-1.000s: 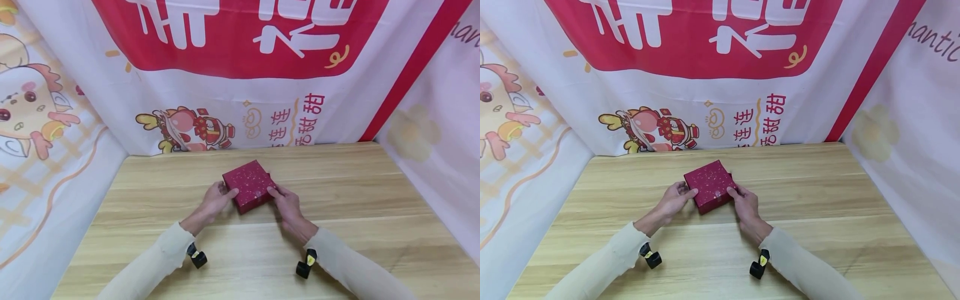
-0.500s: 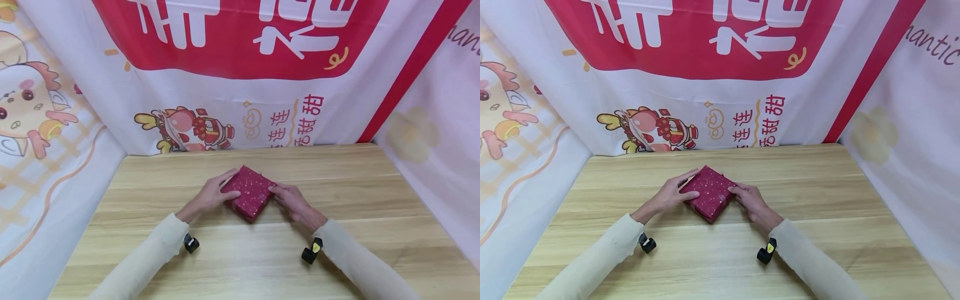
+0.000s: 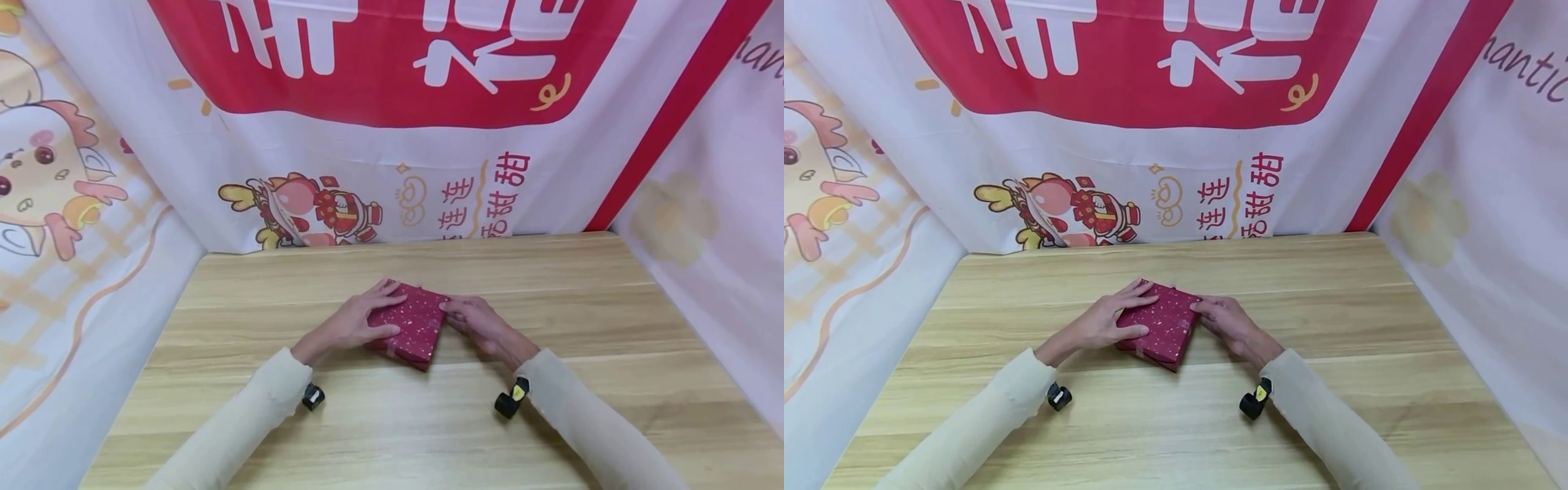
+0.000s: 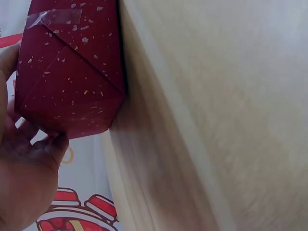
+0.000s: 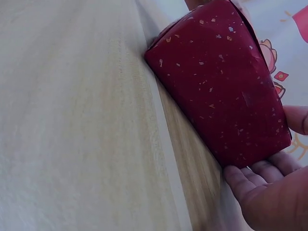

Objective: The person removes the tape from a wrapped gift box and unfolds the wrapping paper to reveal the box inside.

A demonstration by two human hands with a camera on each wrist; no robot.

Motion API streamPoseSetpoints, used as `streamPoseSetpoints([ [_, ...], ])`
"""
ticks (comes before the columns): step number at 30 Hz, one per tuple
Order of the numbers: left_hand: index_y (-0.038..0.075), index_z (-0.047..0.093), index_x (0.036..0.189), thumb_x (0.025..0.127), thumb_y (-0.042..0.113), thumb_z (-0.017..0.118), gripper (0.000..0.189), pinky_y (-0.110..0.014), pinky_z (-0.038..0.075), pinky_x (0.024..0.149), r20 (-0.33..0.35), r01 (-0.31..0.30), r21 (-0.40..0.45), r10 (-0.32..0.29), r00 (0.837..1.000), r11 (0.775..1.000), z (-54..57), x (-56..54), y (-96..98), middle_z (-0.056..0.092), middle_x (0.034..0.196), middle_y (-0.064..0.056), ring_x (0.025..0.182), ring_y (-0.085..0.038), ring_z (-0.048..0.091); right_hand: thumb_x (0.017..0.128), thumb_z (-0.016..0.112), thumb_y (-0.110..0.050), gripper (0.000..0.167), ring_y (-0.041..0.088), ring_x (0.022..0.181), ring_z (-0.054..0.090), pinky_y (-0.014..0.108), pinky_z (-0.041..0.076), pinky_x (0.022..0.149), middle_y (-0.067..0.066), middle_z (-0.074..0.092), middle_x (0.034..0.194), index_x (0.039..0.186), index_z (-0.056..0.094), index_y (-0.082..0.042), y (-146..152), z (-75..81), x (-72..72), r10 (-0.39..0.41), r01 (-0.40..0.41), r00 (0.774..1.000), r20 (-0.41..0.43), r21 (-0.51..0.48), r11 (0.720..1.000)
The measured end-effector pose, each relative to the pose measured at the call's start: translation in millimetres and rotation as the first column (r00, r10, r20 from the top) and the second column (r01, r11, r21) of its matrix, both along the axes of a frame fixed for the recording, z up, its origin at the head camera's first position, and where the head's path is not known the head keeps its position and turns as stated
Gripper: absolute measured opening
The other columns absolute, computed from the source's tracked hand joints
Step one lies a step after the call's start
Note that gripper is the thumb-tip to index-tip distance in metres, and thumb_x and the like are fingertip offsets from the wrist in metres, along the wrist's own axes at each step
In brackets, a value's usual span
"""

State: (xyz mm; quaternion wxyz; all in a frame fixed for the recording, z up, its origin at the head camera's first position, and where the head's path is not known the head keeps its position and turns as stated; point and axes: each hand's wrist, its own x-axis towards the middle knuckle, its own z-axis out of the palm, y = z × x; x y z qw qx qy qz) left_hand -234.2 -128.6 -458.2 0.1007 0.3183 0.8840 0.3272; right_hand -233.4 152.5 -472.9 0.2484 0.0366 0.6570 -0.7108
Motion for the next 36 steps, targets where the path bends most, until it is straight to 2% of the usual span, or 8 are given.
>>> streamPoseSetpoints([
  [6,0.024,0.047,0.146,0.089,0.049,0.068,0.065,-0.053,0.017,0.123,-0.012,-0.071,0.026,0.071,0.997,0.997,1.2,11.0,7.6,0.024,0.163,0.004,0.153,-0.028,0.014,0.098,0.058,-0.016,0.053,0.025,0.137,0.048,0.035,0.038,0.117,0.018,0.047,0.149,0.145,0.041,0.001,0.8,-0.7,1.3,-0.031,0.031,0.999,-0.02,-0.04,0.999],
  [10,0.024,0.048,0.146,0.089,0.047,0.069,0.065,-0.052,0.023,0.121,-0.017,-0.138,0.024,0.138,0.99,0.99,2.8,21.5,14.5,0.024,0.163,0.005,0.15,-0.03,0.024,0.097,0.061,-0.016,0.054,0.016,0.126,0.057,0.032,0.041,0.114,0.014,0.047,0.149,0.146,0.042,-0.005,2.0,1.4,3.7,-0.085,0.082,0.996,-0.033,-0.075,0.994],
  [16,0.02,0.051,0.143,0.087,0.048,0.07,0.065,-0.052,0.035,0.116,-0.08,-0.269,0.012,0.269,0.96,0.963,3.2,37.6,27.5,0.031,0.161,-0.004,0.144,-0.036,0.035,0.096,0.062,-0.015,0.049,0.012,0.112,0.062,0.039,0.042,0.114,0.008,0.055,0.138,0.142,0.047,-0.007,8.4,4.9,4.9,-0.125,0.115,0.988,-0.086,-0.112,0.987],
  [20,0.019,0.053,0.142,0.086,0.051,0.07,0.066,-0.051,0.04,0.113,-0.116,-0.355,0.004,0.353,0.928,0.935,2.0,44.8,35.8,0.033,0.16,-0.005,0.142,-0.037,0.039,0.094,0.066,-0.02,0.04,0.018,0.111,0.063,0.047,0.041,0.113,0.003,0.067,0.119,0.129,0.058,-0.004,13.2,6.7,4.7,-0.064,0.053,0.989,-0.136,-0.086,0.995],
  [24,0.018,0.055,0.14,0.086,0.05,0.071,0.065,-0.049,0.041,0.113,-0.144,-0.395,0.004,0.392,0.909,0.919,1.5,48.3,39.3,0.035,0.159,-0.005,0.141,-0.036,0.041,0.091,0.07,-0.02,0.035,0.021,0.108,0.062,0.052,0.04,0.11,0.002,0.068,0.113,0.121,0.064,-0.004,15.7,7.1,5.7,0.086,-0.086,0.978,-0.189,0.007,0.996],
  [27,0.017,0.056,0.14,0.086,0.05,0.071,0.065,-0.048,0.041,0.113,-0.154,-0.401,0.004,0.397,0.905,0.916,1.5,49.3,39.6,0.035,0.159,-0.005,0.141,-0.035,0.041,0.089,0.071,-0.018,0.032,0.02,0.105,0.061,0.048,0.045,0.104,0.003,0.067,0.113,0.118,0.066,-0.004,15.9,7.6,6.5,0.174,-0.148,0.953,-0.246,0.118,0.982],
  [31,0.016,0.056,0.139,0.086,0.05,0.07,0.065,-0.048,0.041,0.112,-0.168,-0.394,0.003,0.389,0.906,0.919,0.6,49.8,39.0,0.036,0.158,-0.007,0.14,-0.036,0.041,0.089,0.072,-0.018,0.026,0.02,0.102,0.059,0.037,0.048,0.093,0.005,0.067,0.111,0.112,0.07,-0.007,14.1,10.5,6.6,0.229,-0.141,0.912,-0.34,0.264,0.954],
  [36,0.016,0.056,0.139,0.086,0.051,0.07,0.065,-0.048,0.041,0.113,-0.175,-0.388,0.006,0.383,0.907,0.922,0.4,50.3,38.4,0.036,0.158,-0.007,0.14,-0.036,0.041,0.09,0.069,-0.016,0.015,0.02,0.095,0.058,0.032,0.049,0.086,0.004,0.066,0.101,0.105,0.072,-0.014,9.5,19.9,7.8,0.327,-0.102,0.817,-0.475,0.439,0.893],
])
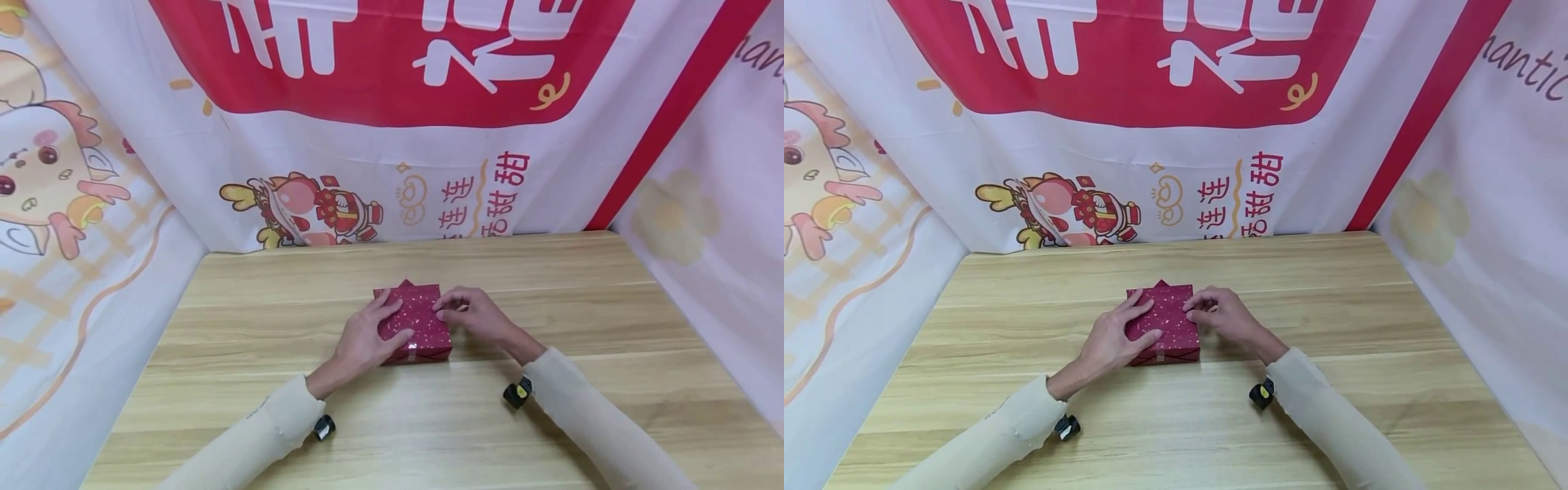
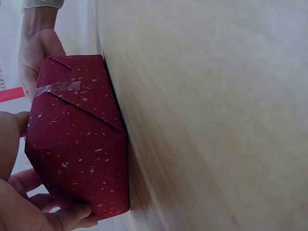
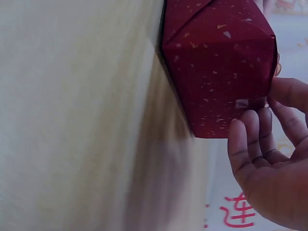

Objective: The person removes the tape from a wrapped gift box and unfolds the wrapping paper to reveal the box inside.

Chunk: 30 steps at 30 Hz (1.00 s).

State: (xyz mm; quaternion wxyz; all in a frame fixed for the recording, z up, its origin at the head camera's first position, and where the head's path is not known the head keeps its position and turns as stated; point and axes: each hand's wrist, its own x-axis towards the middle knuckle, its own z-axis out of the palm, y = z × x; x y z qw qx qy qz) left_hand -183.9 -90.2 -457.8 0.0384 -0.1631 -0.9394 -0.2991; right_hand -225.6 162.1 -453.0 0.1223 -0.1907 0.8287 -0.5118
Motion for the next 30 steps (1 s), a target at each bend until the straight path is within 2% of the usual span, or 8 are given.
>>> streamPoseSetpoints([
  [4,0.017,0.056,0.14,0.086,0.051,0.07,0.065,-0.048,0.041,0.113,0.005,0.001,-0.001,-0.001,1.0,1.0,0.2,-0.4,0.1,0.035,0.158,-0.007,0.14,-0.036,0.041,0.091,0.069,-0.015,0.015,0.018,0.09,0.059,0.031,0.052,0.082,0.004,0.066,0.095,0.105,0.073,-0.014,-1.9,9.1,-0.5,0.046,-0.036,0.994,-0.102,0.096,0.995],
  [11,0.017,0.055,0.14,0.087,0.05,0.07,0.065,-0.049,0.041,0.112,0.002,0.005,0.0,-0.005,1.0,1.0,-1.3,-0.8,0.2,0.035,0.159,-0.008,0.14,-0.037,0.042,0.09,0.069,-0.009,0.01,0.014,0.082,0.059,0.026,0.051,0.074,-0.002,0.07,0.092,0.096,0.075,-0.015,-7.2,26.1,-6.6,0.112,-0.066,0.979,-0.169,0.258,0.964],
  [14,0.017,0.055,0.14,0.087,0.05,0.07,0.064,-0.05,0.041,0.112,0.005,0.002,0.005,-0.002,1.0,1.0,-1.1,-0.3,0.2,0.035,0.159,-0.008,0.14,-0.037,0.041,0.089,0.071,-0.008,0.009,0.014,0.078,0.057,0.024,0.049,0.069,-0.003,0.07,0.089,0.092,0.075,-0.015,-11.1,32.2,-7.0,0.122,-0.063,0.977,-0.174,0.31,0.949],
  [17,0.017,0.055,0.14,0.087,0.05,0.07,0.064,-0.05,0.041,0.112,0.003,0.002,0.005,-0.002,1.0,1.0,-0.5,0.3,0.2,0.035,0.159,-0.008,0.14,-0.037,0.042,0.088,0.072,-0.008,0.007,0.014,0.075,0.056,0.023,0.048,0.066,-0.003,0.07,0.087,0.09,0.075,-0.015,-12.7,33.4,-7.3,0.111,-0.052,0.979,-0.17,0.32,0.946],
  [25,0.017,0.055,0.14,0.087,0.051,0.069,0.065,-0.051,0.04,0.112,0.007,0.003,-0.012,-0.003,1.0,1.0,-1.5,0.2,-1.0,0.034,0.159,-0.006,0.141,-0.037,0.041,0.088,0.073,-0.012,0.009,0.013,0.078,0.055,0.025,0.049,0.068,-0.004,0.069,0.089,0.092,0.076,-0.019,-10.7,26.9,-8.3,0.067,-0.028,0.99,-0.121,0.303,0.952],
  [30,0.017,0.055,0.14,0.087,0.051,0.069,0.064,-0.051,0.041,0.112,-0.002,0.011,-0.006,-0.011,1.0,1.0,-2.2,0.2,-0.8,0.034,0.159,-0.007,0.14,-0.038,0.041,0.09,0.07,-0.013,0.007,0.014,0.08,0.057,0.027,0.051,0.071,-0.001,0.066,0.089,0.096,0.073,-0.015,-6.9,21.9,-8.9,0.116,-0.072,0.981,-0.157,0.264,0.962],
])
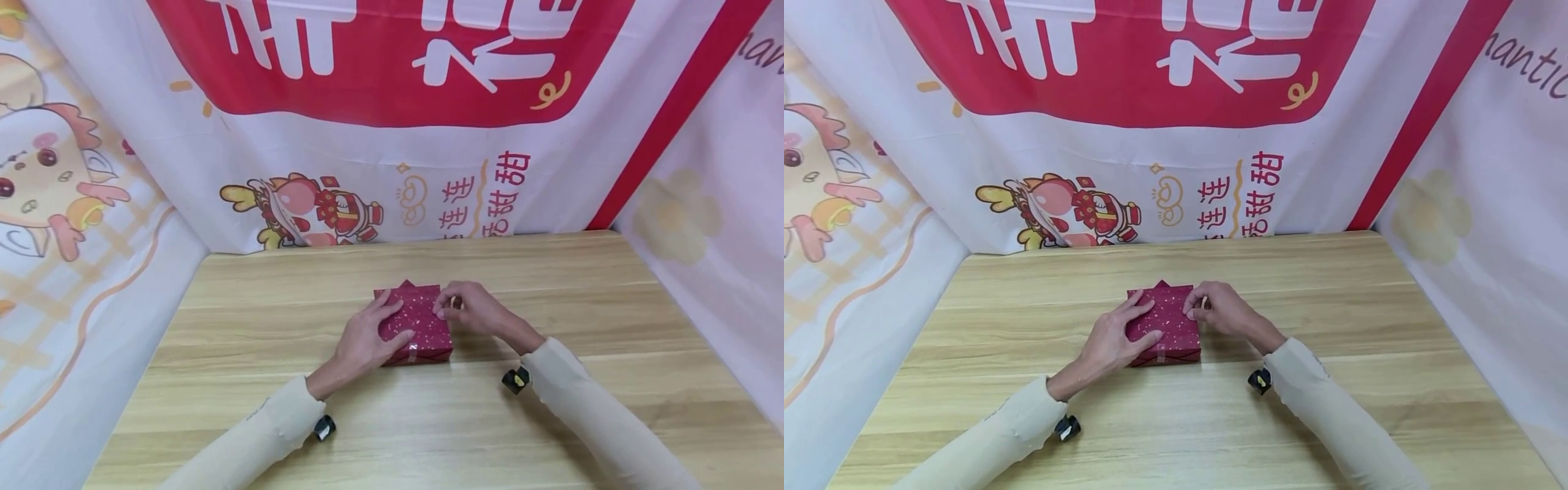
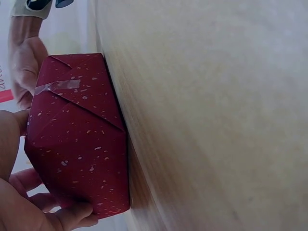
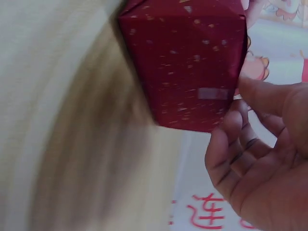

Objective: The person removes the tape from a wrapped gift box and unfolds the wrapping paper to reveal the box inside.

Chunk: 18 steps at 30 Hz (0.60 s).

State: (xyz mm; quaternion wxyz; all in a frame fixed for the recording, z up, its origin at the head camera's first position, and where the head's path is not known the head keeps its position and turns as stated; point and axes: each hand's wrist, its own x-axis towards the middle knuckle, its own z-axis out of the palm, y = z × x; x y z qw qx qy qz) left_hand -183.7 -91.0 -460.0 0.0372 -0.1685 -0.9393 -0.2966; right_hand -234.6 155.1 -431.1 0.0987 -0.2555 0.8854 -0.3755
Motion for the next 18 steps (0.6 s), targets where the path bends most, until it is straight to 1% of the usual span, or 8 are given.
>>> streamPoseSetpoints([
  [5,0.018,0.056,0.14,0.087,0.051,0.069,0.064,-0.052,0.041,0.112,-0.004,0.002,0.006,-0.002,1.0,1.0,0.4,0.0,-0.9,0.035,0.159,-0.008,0.14,-0.038,0.041,0.094,0.065,-0.012,0.013,0.017,0.086,0.06,0.031,0.054,0.078,0.001,0.065,0.092,0.107,0.068,-0.014,6.0,-8.4,-1.3,0.068,-0.066,0.997,0.021,-0.087,0.994],
  [8,0.018,0.055,0.14,0.087,0.052,0.069,0.065,-0.052,0.041,0.112,-0.004,0.004,0.002,-0.004,1.0,1.0,0.2,-0.1,-0.7,0.035,0.159,-0.008,0.14,-0.038,0.041,0.094,0.064,-0.01,0.013,0.017,0.087,0.06,0.031,0.054,0.08,0.0,0.066,0.093,0.106,0.069,-0.015,9.0,-10.7,-2.0,0.093,-0.092,0.996,0.008,-0.103,0.99],
  [11,0.017,0.055,0.141,0.088,0.052,0.068,0.065,-0.051,0.041,0.112,-0.006,0.009,0.002,-0.009,1.0,1.0,0.0,-0.1,-0.5,0.035,0.159,-0.009,0.14,-0.038,0.042,0.094,0.064,-0.009,0.013,0.016,0.087,0.06,0.028,0.053,0.08,-0.002,0.066,0.093,0.102,0.069,-0.016,10.0,-9.4,-2.1,0.107,-0.108,0.994,-0.019,-0.093,0.99],
  [14,0.018,0.055,0.141,0.088,0.052,0.068,0.065,-0.051,0.041,0.111,-0.008,0.012,0.007,-0.011,1.0,1.0,0.9,0.3,-0.5,0.034,0.159,-0.009,0.14,-0.038,0.042,0.093,0.064,-0.008,0.012,0.016,0.085,0.058,0.026,0.052,0.076,-0.003,0.066,0.092,0.099,0.07,-0.017,8.1,-4.6,-0.1,0.108,-0.112,0.993,-0.054,-0.069,0.991],
  [18,0.018,0.055,0.141,0.087,0.051,0.069,0.065,-0.052,0.041,0.111,-0.007,0.009,0.009,-0.009,1.0,1.0,1.7,0.4,-0.9,0.034,0.159,-0.008,0.14,-0.038,0.041,0.093,0.065,-0.009,0.012,0.015,0.082,0.057,0.025,0.051,0.071,-0.001,0.065,0.092,0.102,0.071,-0.015,4.8,-0.7,2.4,0.106,-0.109,0.989,-0.102,-0.021,0.994],
])
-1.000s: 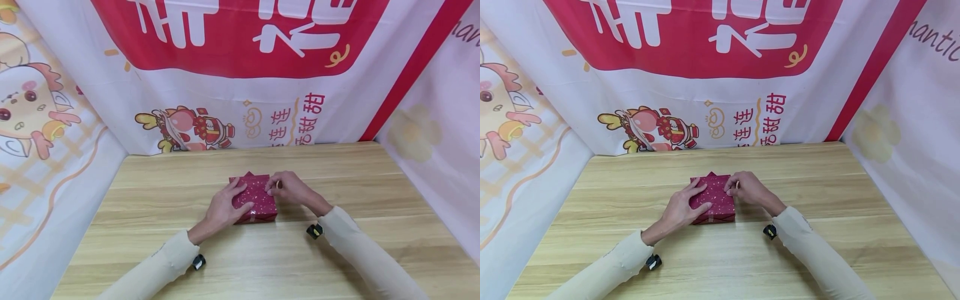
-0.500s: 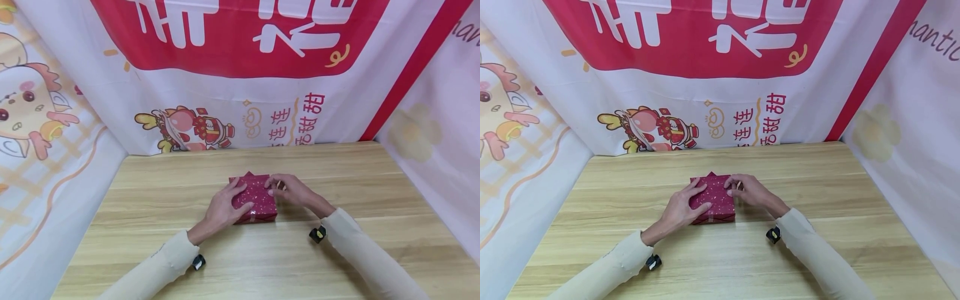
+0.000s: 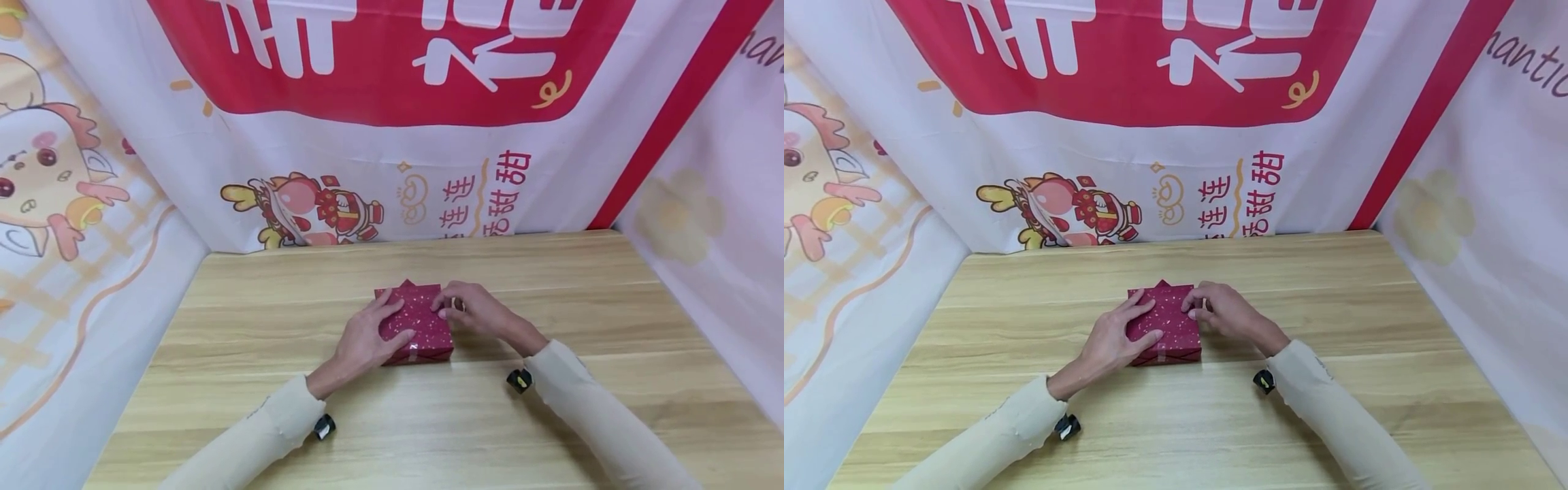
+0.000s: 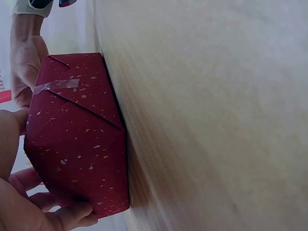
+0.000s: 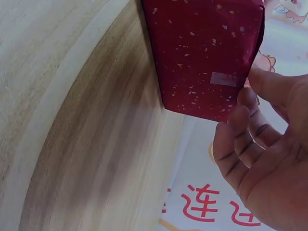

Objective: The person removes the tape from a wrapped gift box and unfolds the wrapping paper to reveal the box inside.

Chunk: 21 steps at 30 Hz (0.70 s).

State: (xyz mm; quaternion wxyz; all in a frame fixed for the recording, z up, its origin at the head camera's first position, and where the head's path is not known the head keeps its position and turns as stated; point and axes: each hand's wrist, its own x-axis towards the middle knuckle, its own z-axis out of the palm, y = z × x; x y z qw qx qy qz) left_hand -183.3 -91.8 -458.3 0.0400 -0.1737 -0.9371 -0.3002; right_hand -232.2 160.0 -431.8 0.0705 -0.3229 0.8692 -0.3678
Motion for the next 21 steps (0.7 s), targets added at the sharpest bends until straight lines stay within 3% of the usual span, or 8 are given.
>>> streamPoseSetpoints([
  [4,0.017,0.054,0.141,0.087,0.05,0.069,0.064,-0.053,0.041,0.112,0.003,0.002,-0.005,-0.002,1.0,1.0,-0.7,-0.2,0.0,0.034,0.159,-0.008,0.14,-0.038,0.041,0.093,0.065,-0.01,0.014,0.015,0.081,0.057,0.024,0.052,0.07,-0.002,0.063,0.091,0.106,0.07,-0.015,-1.1,-0.5,0.3,-0.012,0.012,1.0,-0.005,0.034,0.999],
  [9,0.017,0.054,0.141,0.088,0.05,0.069,0.064,-0.052,0.04,0.112,0.009,0.002,-0.01,-0.001,1.0,1.0,-1.4,-0.3,0.1,0.033,0.159,-0.008,0.14,-0.038,0.041,0.093,0.066,-0.01,0.011,0.016,0.08,0.057,0.025,0.052,0.069,-0.003,0.063,0.09,0.1,0.07,-0.017,-1.4,-0.9,-0.8,-0.029,0.028,1.0,0.011,0.046,0.999],
  [16,0.016,0.055,0.14,0.088,0.051,0.068,0.065,-0.05,0.039,0.114,0.008,0.002,-0.017,-0.002,1.0,1.0,-0.3,-1.0,0.2,0.033,0.159,-0.009,0.141,-0.037,0.041,0.09,0.069,-0.011,0.009,0.014,0.077,0.056,0.023,0.051,0.065,-0.004,0.065,0.089,0.094,0.073,-0.018,-0.4,-2.4,-2.6,-0.038,0.038,0.999,0.017,0.005,0.999],
  [21,0.016,0.055,0.14,0.087,0.051,0.069,0.064,-0.05,0.039,0.113,0.008,0.0,-0.02,0.0,1.0,1.0,-0.2,-1.1,0.5,0.033,0.159,-0.008,0.141,-0.037,0.04,0.091,0.067,-0.01,0.011,0.016,0.079,0.057,0.025,0.053,0.069,0.0,0.063,0.091,0.101,0.07,-0.015,1.8,-4.2,-3.0,-0.013,0.014,0.999,0.04,-0.022,1.0],
])
